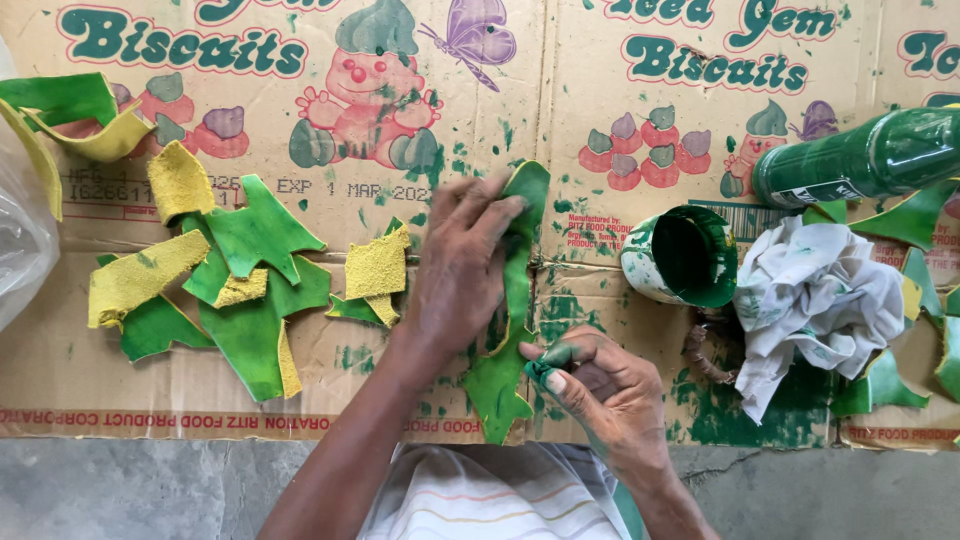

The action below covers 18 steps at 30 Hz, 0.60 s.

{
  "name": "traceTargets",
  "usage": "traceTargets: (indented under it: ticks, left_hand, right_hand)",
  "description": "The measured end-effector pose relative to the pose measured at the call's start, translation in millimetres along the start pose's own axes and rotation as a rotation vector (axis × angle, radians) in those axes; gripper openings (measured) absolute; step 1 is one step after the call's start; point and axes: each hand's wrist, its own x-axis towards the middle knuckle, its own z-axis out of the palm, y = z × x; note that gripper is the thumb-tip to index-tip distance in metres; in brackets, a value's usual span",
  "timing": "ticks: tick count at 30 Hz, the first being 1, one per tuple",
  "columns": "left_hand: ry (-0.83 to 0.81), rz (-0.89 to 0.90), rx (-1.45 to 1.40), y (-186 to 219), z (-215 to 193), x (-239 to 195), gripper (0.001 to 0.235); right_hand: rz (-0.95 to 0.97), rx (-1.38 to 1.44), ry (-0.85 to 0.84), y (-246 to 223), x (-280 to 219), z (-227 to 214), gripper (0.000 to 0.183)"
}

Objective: The person repeatedly picks up yellow foam pieces and paints them green using a small sponge. They dip the sponge into a green paint container, apply paint to the foam, and place the painted pieces on a cardboard surface.

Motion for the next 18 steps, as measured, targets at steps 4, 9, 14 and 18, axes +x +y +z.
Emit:
traceTargets:
  ticks: [4, 9, 14, 18]
  left_hand:
    - [-0.074, -0.018, 0.178, 4, -3, -8, 0.032]
    - [-0.277, 0.002, 0.175, 9, -12, -23, 0.04]
    - [-0.415, 0.015, 0.272, 17, -18, -21, 0.062]
    - [-0.513, 0.003, 0.34, 23, -19, -19, 0.069]
  right_hand:
    - [-0.012, 0.01, -0.008, 1, -1, -1, 0.013]
    - [0.026, 0.066, 0.007, 0, -2, -3, 0.013]
    - [0.085, 0.053, 0.003, -8, -1, -2, 0.013]
    - [-0.106, -0.401, 0.076, -38, -3, -9, 0.015]
